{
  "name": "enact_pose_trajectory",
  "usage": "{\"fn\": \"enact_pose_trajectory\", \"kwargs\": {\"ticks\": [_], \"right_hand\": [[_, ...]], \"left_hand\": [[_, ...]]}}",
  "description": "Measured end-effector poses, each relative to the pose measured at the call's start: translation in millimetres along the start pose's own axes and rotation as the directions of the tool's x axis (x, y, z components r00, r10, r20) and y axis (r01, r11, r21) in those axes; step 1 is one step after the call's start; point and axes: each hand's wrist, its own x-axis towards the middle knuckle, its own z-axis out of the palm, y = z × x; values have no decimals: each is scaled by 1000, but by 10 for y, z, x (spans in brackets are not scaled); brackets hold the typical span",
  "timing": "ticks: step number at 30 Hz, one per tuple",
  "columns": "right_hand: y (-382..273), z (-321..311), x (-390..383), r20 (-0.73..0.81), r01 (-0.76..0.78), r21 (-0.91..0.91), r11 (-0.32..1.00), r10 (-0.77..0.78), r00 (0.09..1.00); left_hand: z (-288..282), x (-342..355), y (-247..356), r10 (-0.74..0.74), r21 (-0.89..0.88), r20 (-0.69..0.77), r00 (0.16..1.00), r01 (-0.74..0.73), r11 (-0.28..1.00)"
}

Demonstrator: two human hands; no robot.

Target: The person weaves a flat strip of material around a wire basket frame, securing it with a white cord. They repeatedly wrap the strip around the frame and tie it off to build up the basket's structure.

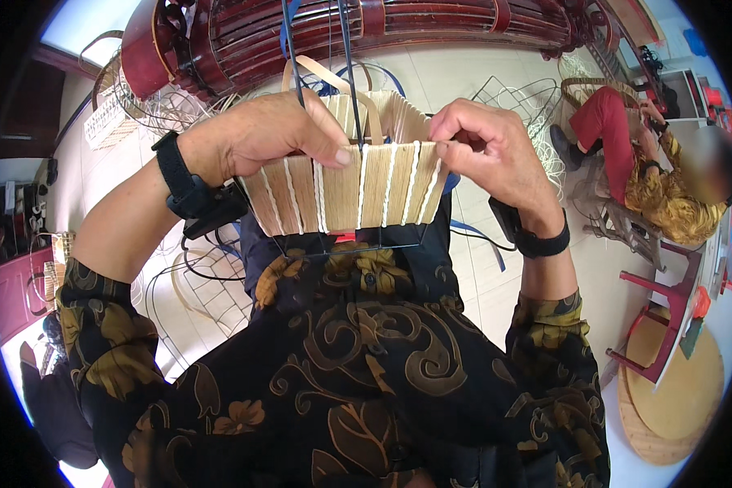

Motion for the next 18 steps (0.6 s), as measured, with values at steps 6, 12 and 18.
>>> {"fn": "enact_pose_trajectory", "kwargs": {"ticks": [6, 12, 18], "right_hand": [[75, 77, -75, -51, -63, 108, 992, 69, 996], [8, 189, -252, -65, 24, -51, 998, -27, 998], [142, 327, -569, -134, 105, -164, 981, -128, 983]], "left_hand": [[-67, 75, 6, 18, 11, 28, 999, -18, 1000], [-89, 34, 61, 25, -37, 2, 1000, -25, 999], [-137, 69, 72, -16, -42, 38, 999, 17, 999]]}}
